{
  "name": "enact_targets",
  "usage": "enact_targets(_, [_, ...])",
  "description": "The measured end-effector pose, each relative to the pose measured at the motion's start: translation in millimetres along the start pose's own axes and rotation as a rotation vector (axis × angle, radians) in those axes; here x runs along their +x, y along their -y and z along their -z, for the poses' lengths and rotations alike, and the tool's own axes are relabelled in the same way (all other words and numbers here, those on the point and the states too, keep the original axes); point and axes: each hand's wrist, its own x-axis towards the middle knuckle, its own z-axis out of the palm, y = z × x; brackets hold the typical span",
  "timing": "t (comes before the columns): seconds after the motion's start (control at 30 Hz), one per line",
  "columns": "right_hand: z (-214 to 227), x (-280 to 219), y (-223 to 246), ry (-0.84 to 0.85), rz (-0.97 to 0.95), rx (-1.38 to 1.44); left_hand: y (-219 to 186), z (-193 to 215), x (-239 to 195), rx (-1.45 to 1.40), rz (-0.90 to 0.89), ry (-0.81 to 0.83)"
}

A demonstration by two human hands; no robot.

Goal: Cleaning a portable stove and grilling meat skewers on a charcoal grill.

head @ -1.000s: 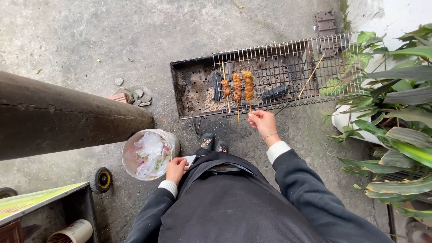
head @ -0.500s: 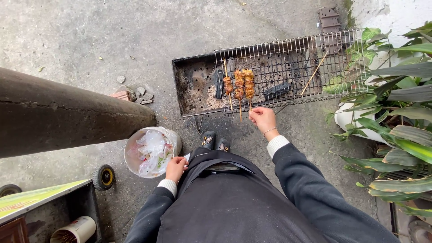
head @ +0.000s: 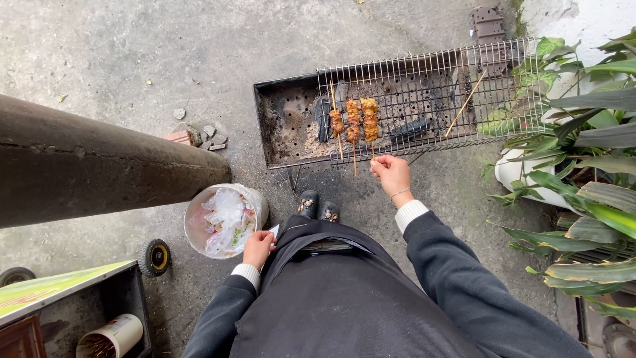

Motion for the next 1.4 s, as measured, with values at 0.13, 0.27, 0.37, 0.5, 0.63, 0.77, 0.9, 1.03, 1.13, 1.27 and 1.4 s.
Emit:
enact_targets(0.13, [-1,-2,2,0.002,0.002,-0.005,5,-2,1,-0.005,0.0,0.006])
enact_targets(0.27, [-4,-1,2,0.005,0.015,-0.003,2,-3,-11,0.002,0.015,-0.019])
enact_targets(0.37, [-9,-1,2,0.02,-0.009,0.021,8,-2,-14,0.008,0.033,-0.025])
enact_targets(0.5, [-10,-7,7,0.016,-0.015,0.007,19,4,-17,0.033,0.039,-0.03])
enact_targets(0.63, [-5,-13,-5,0.02,-0.082,-0.05,24,11,-24,-0.017,0.072,-0.056])
enact_targets(0.77, [6,-44,-25,0.037,-0.192,-0.097,41,26,-31,-0.09,0.108,-0.087])
enact_targets(0.9, [8,-75,-103,0.072,-0.284,-0.191,70,46,-51,-0.141,0.133,-0.093])
enact_targets(1.03, [-16,-114,-150,0.265,-0.532,-0.5,107,85,-73,-0.218,0.256,-0.124])
enact_targets(1.13, [-49,-150,-129,0.346,-0.634,-0.647,153,120,-93,-0.29,0.315,-0.151])
enact_targets(1.27, [-110,-180,-82,0.426,-0.482,-0.797,237,168,-107,-0.412,0.379,-0.24])
enact_targets(1.4, [-180,-202,-51,0.425,-0.299,-0.886,347,200,-108,-0.518,0.397,-0.333])
